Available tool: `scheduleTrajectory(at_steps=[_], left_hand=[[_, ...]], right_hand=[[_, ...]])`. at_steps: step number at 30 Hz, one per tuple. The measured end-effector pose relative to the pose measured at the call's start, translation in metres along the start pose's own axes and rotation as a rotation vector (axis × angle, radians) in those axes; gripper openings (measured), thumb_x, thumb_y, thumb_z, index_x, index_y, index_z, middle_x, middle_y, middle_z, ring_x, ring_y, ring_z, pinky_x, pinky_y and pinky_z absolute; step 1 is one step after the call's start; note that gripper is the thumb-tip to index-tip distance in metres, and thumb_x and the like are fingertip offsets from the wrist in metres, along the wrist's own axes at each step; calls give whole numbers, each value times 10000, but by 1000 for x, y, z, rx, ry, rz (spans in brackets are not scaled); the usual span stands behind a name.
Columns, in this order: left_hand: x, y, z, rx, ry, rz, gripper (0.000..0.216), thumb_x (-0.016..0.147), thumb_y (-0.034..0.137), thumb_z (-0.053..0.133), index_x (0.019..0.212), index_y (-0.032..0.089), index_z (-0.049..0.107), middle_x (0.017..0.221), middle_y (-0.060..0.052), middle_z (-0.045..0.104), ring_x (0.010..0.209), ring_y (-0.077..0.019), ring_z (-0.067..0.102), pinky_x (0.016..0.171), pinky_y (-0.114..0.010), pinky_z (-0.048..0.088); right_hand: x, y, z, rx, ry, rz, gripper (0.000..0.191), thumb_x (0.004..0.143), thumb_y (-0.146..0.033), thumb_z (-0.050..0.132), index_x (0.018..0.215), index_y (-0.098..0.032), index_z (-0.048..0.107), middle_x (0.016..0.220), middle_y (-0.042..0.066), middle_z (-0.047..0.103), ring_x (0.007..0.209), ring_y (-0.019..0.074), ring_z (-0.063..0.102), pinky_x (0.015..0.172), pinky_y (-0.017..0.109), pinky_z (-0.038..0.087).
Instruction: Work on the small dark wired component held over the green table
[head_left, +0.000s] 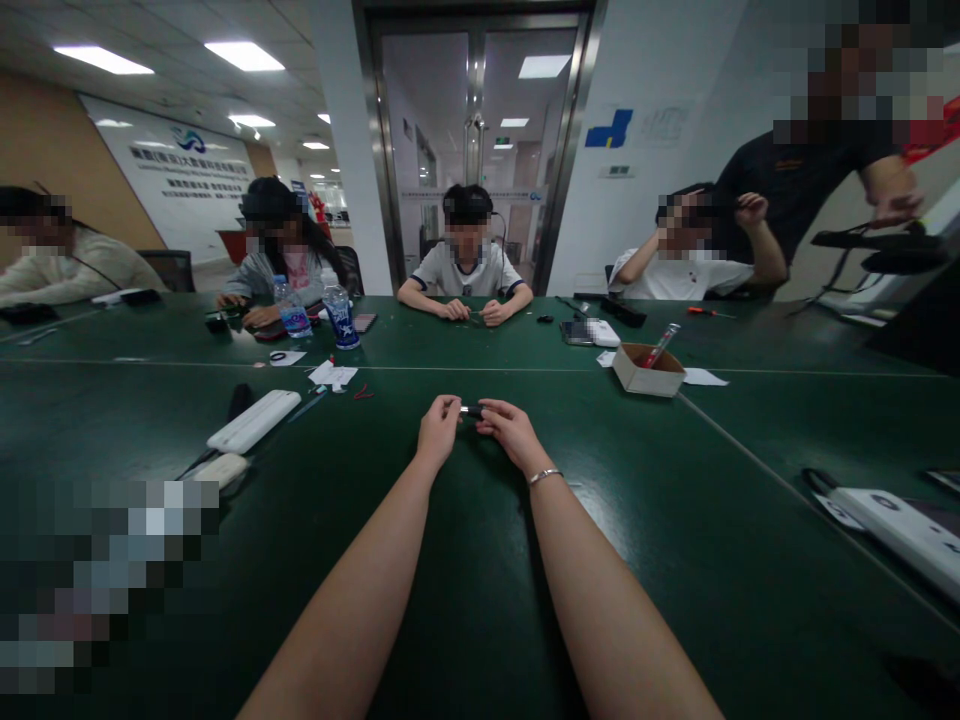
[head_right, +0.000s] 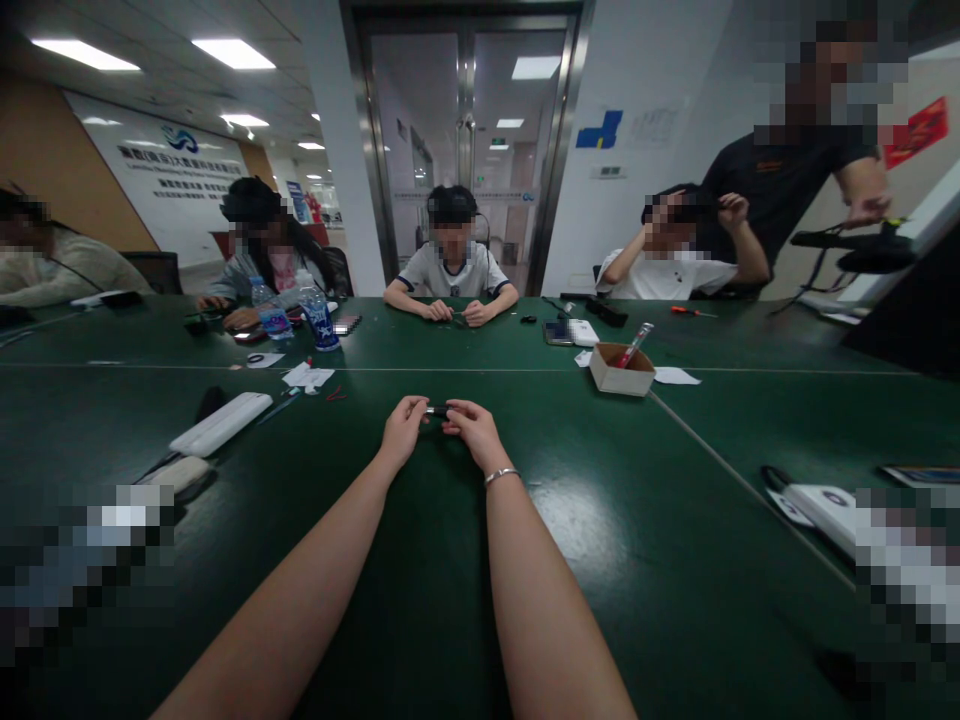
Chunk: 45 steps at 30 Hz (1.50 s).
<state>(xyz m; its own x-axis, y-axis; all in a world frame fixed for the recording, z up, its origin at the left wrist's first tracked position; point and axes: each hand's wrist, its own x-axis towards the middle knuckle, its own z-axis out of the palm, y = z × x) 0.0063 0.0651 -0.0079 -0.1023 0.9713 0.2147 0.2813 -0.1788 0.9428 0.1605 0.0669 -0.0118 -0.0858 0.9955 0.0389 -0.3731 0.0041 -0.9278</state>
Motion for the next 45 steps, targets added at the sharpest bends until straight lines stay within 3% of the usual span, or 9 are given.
scheduleTrajectory(at_steps=[3,7,12,16,21,25,33,37,45], left_hand=[[0,0,0,12,-4,7,282,891,401,448,1002,195,606,676,3,583,648,-137,561,632,-252,416],[2,-4,3,-34,19,15,226,855,316,504,1025,199,598,800,-15,613,754,-140,585,683,-246,424],[3,-5,3,-22,0,-11,306,896,409,434,1076,198,565,688,10,566,652,-133,554,631,-245,407],[1,-4,1,-22,5,-24,292,861,321,493,1126,211,544,804,-8,601,678,-129,559,611,-236,407],[1,-3,1,-9,-7,-25,290,890,380,447,1097,211,558,721,3,587,644,-131,547,618,-244,406],[0,-1,0,-6,-2,-35,280,866,338,489,1110,221,562,844,-21,619,692,-132,562,624,-241,419],[0,-2,1,1,-6,-14,263,867,338,481,1081,220,579,805,-9,595,698,-130,557,611,-233,405],[2,-5,3,2,-5,1,288,893,394,430,1027,206,602,676,12,563,639,-129,542,613,-240,399],[3,-7,2,11,0,1,281,885,387,436,1021,217,613,773,-14,610,694,-141,562,615,-242,409]], right_hand=[[0,0,0,6,-2,6,283,652,-178,784,918,-151,689,764,40,695,645,133,661,638,263,562],[0,0,0,17,1,13,280,648,-165,782,911,-152,686,718,25,686,619,128,655,618,250,557],[0,0,0,3,-9,10,298,651,-174,785,930,-149,685,746,33,687,632,129,657,630,257,557],[0,1,0,-3,-1,6,285,656,-176,780,925,-149,689,737,30,685,622,124,650,626,256,557],[0,0,0,0,-4,4,282,645,-176,783,911,-150,692,733,24,686,620,120,652,618,245,556],[0,0,0,-9,-14,4,286,657,-185,778,928,-153,692,745,30,689,632,127,653,622,260,562],[1,1,0,-20,-12,7,290,658,-182,776,933,-151,691,766,36,691,639,123,655,632,250,559],[2,2,-1,-14,-17,0,290,638,-193,791,910,-155,696,768,36,689,640,129,653,632,264,561],[3,3,-1,-19,-18,3,286,643,-195,788,910,-157,696,762,34,684,645,130,654,636,265,561]])
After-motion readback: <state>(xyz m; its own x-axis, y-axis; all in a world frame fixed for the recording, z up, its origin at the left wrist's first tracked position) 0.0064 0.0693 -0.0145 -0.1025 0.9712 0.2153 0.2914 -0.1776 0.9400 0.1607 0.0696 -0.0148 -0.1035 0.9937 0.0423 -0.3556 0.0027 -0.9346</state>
